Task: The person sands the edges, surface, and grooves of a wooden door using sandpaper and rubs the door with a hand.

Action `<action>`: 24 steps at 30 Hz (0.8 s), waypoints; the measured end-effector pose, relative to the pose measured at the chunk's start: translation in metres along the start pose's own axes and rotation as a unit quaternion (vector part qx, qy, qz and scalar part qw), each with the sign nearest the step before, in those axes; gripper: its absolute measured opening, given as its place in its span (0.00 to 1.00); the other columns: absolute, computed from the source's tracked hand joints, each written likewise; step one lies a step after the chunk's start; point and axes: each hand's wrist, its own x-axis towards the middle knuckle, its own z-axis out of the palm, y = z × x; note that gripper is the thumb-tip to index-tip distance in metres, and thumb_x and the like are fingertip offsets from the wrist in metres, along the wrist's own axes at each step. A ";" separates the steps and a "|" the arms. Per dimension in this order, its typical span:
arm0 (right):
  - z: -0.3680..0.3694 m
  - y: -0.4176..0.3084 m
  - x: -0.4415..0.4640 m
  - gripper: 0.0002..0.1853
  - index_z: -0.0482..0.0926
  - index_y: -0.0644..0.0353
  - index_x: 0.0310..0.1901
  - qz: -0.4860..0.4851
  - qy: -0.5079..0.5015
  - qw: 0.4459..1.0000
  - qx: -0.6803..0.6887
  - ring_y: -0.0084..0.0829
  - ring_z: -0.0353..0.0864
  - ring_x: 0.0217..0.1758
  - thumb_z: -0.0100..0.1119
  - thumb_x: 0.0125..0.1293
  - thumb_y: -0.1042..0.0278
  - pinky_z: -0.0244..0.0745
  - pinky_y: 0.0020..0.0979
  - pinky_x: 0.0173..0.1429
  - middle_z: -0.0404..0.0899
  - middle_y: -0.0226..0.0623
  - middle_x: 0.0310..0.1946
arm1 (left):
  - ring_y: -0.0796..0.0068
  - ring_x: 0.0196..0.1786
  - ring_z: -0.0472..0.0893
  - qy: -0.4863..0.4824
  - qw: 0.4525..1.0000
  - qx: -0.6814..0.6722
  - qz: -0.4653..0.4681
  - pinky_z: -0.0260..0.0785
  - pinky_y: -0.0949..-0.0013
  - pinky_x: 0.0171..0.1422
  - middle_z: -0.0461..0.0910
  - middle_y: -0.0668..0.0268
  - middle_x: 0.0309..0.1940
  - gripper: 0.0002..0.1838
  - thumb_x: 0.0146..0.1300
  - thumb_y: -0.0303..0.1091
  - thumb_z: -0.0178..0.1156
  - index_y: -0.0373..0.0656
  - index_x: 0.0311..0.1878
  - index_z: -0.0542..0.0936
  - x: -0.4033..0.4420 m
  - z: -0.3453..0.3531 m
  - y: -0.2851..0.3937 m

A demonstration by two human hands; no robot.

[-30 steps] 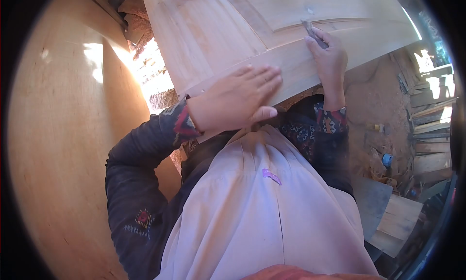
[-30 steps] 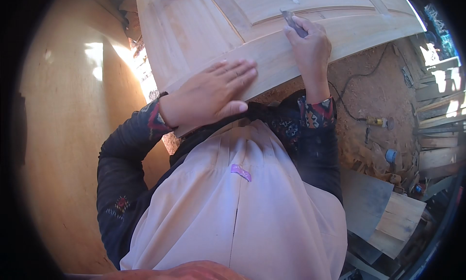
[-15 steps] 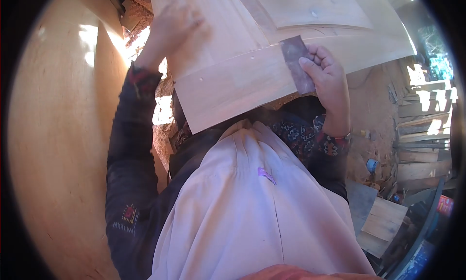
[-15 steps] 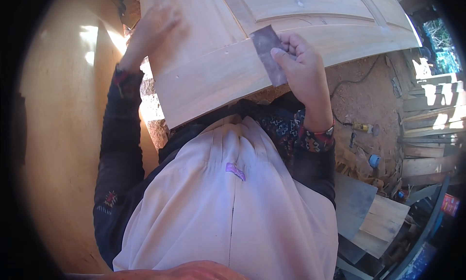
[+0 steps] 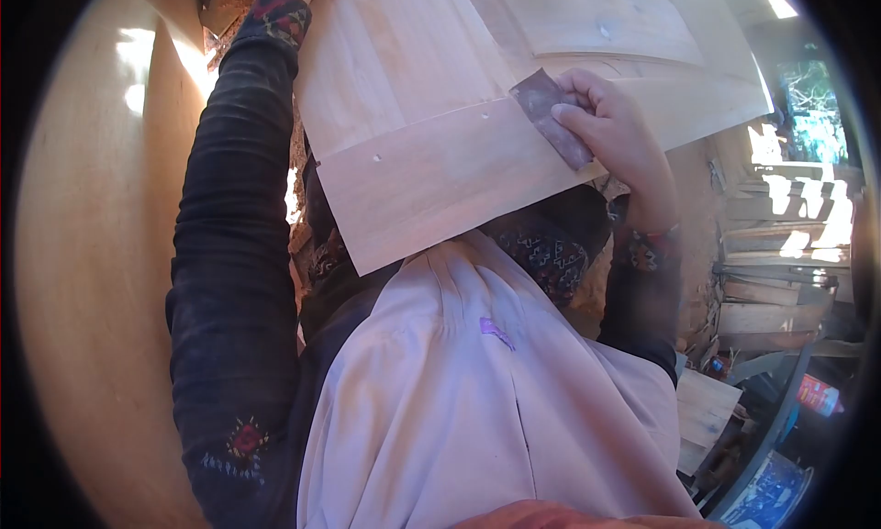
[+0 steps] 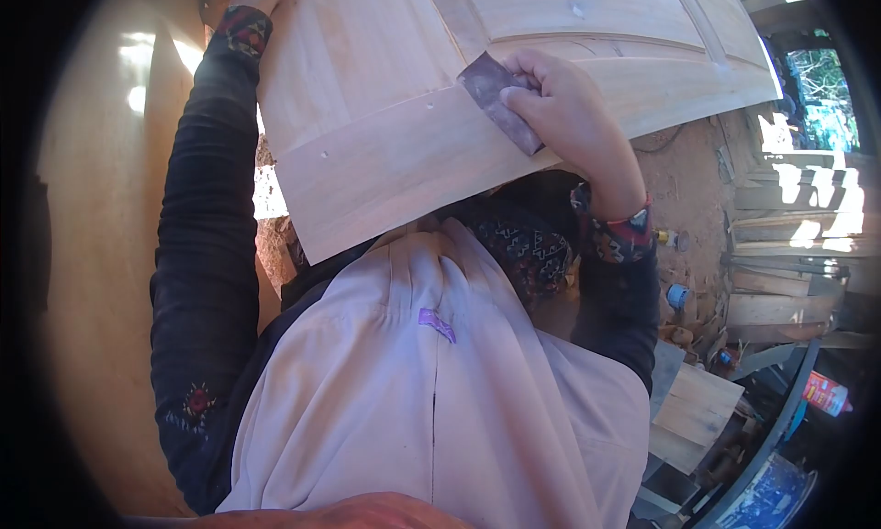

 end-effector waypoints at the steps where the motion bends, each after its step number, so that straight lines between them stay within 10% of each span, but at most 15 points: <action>1: -0.007 -0.004 0.003 0.09 0.79 0.65 0.44 -0.002 -0.014 0.997 -0.073 0.20 0.73 0.31 0.58 0.62 0.74 0.70 0.26 0.37 0.77 0.28 0.27 | 0.42 0.59 0.76 -0.014 1.000 -0.002 -0.019 0.64 0.45 0.68 0.80 0.47 0.51 0.28 0.70 0.54 0.44 0.43 0.62 0.74 0.003 0.009 -0.004; 6: -0.027 -0.025 0.016 0.07 0.80 0.64 0.40 -0.019 -0.107 0.991 -0.074 0.20 0.72 0.31 0.59 0.61 0.73 0.70 0.26 0.37 0.77 0.28 0.26 | 0.38 0.63 0.72 0.008 0.954 -0.199 -0.225 0.64 0.49 0.69 0.73 0.44 0.59 0.36 0.66 0.62 0.48 0.38 0.62 0.74 -0.011 -0.016 0.017; 24: -0.019 -0.019 0.010 0.20 0.80 0.58 0.53 -0.056 -0.012 0.988 -0.140 0.30 0.81 0.42 0.67 0.58 0.64 0.76 0.32 0.44 0.80 0.39 0.41 | 0.41 0.65 0.72 0.006 0.926 -0.222 -0.306 0.66 0.51 0.68 0.64 0.35 0.66 0.43 0.61 0.65 0.51 0.34 0.65 0.69 -0.023 -0.046 0.033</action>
